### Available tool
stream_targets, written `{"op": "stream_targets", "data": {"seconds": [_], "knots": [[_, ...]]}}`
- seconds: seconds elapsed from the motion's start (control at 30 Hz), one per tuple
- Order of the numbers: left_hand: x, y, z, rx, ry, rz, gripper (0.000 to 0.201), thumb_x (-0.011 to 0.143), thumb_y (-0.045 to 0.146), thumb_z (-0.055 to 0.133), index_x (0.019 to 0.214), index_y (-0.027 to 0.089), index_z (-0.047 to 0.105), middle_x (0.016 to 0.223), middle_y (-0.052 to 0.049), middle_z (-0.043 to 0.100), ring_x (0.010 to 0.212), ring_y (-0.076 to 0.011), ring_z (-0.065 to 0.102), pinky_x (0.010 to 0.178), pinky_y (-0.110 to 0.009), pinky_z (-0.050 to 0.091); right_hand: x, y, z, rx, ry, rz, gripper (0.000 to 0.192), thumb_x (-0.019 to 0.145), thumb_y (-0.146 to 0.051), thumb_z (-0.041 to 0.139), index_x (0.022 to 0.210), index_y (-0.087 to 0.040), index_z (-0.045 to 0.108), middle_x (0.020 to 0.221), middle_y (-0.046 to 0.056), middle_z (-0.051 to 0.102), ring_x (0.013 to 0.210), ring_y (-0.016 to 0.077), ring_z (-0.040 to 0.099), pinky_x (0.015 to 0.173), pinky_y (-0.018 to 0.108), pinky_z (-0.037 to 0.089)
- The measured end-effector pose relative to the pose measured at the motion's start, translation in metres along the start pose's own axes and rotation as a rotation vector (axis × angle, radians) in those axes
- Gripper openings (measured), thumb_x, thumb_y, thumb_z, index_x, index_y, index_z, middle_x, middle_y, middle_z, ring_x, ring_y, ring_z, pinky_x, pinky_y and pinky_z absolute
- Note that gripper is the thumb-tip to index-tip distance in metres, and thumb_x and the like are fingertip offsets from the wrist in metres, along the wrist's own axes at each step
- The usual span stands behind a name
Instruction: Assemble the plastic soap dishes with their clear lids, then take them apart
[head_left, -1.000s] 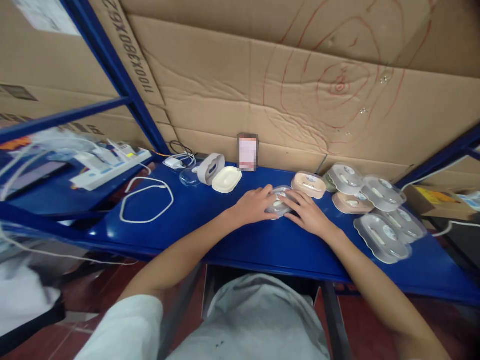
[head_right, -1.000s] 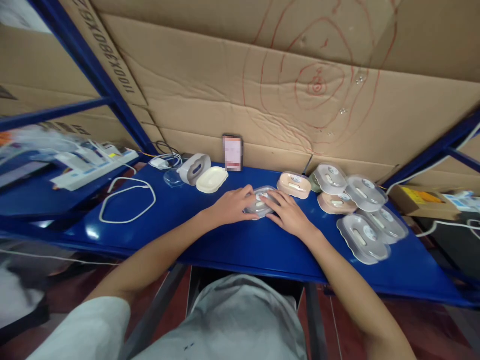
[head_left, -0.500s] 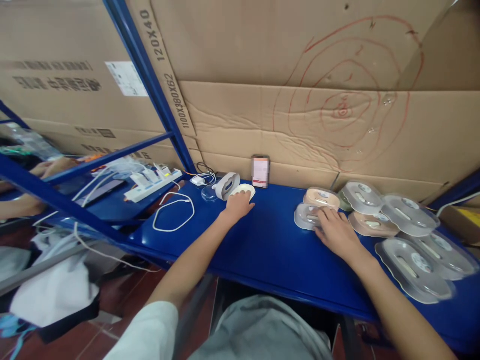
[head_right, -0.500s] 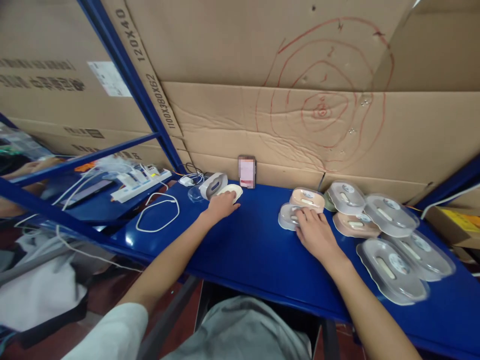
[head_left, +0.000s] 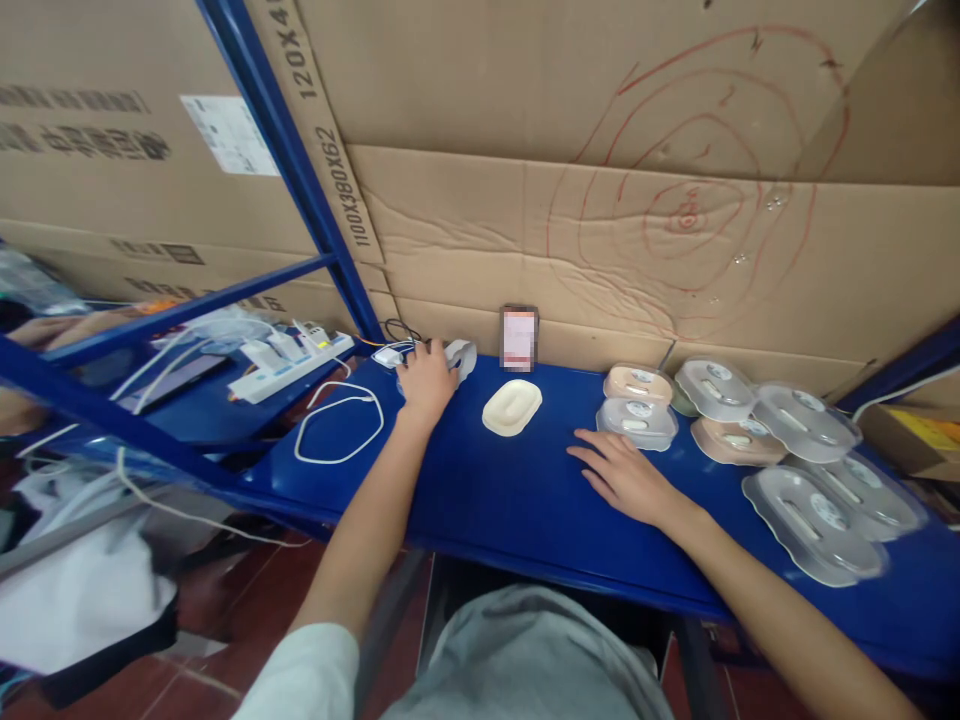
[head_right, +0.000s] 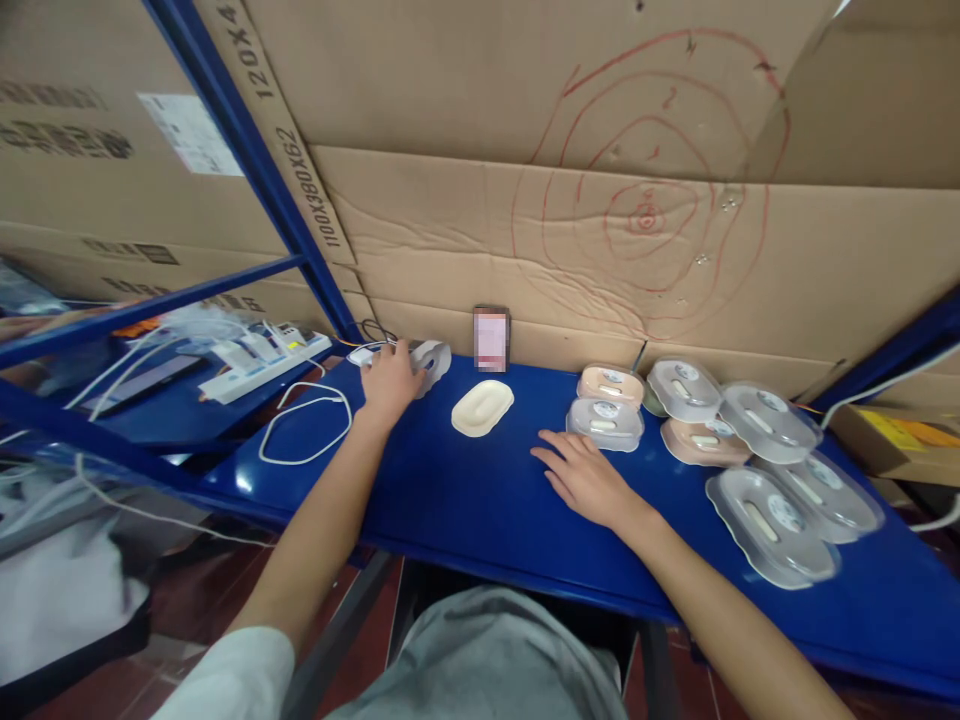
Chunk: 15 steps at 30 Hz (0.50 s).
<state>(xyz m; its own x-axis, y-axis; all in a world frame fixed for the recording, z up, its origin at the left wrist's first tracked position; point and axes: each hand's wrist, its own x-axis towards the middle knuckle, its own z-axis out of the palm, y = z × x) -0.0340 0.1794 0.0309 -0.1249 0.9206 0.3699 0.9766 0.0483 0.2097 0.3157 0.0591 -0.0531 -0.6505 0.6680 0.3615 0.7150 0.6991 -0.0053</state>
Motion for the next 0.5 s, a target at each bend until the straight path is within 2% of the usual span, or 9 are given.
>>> {"op": "stream_targets", "data": {"seconds": [0.1,0.23,0.37,0.5], "knots": [[0.001,-0.001,0.004,-0.016,-0.074,0.05,0.035,0.1,0.028,0.058,0.134,0.019,0.058,0.127,-0.021,0.071,0.115,-0.0396,0.072,0.091,-0.048,0.057,0.002,-0.004,0.005,0.041,-0.017,-0.016,0.045,0.105,-0.018,0.05,0.148,-0.027,0.063,0.156,0.014,0.06,0.134,0.0313,0.064,0.108,0.055,0.058],[-0.023,0.032,0.018,-0.05,-0.128,0.248,0.036,0.1,0.032,0.062,0.135,0.025,0.056,0.129,-0.015,0.07,0.115,-0.0327,0.071,0.092,-0.041,0.055,0.003,-0.003,0.003,0.044,-0.029,0.02,0.041,0.108,-0.024,0.051,0.145,-0.027,0.066,0.153,0.014,0.062,0.134,0.0317,0.065,0.108,0.055,0.059],[-0.056,0.067,0.038,-0.075,-0.193,0.455,0.049,0.099,0.033,0.068,0.144,0.022,0.054,0.13,-0.017,0.069,0.123,-0.0363,0.066,0.103,-0.047,0.051,0.003,-0.001,0.0,0.042,-0.041,0.034,0.038,0.11,-0.029,0.051,0.143,-0.027,0.067,0.153,0.013,0.062,0.135,0.0315,0.064,0.11,0.055,0.058],[-0.071,0.077,0.048,-0.104,-0.242,0.626,0.048,0.096,0.018,0.063,0.144,0.018,0.057,0.136,-0.021,0.065,0.129,-0.039,0.062,0.112,-0.056,0.043,0.002,0.0,0.002,0.05,-0.056,0.04,0.04,0.111,-0.03,0.049,0.147,-0.026,0.064,0.155,0.014,0.061,0.135,0.0319,0.064,0.11,0.055,0.058]]}}
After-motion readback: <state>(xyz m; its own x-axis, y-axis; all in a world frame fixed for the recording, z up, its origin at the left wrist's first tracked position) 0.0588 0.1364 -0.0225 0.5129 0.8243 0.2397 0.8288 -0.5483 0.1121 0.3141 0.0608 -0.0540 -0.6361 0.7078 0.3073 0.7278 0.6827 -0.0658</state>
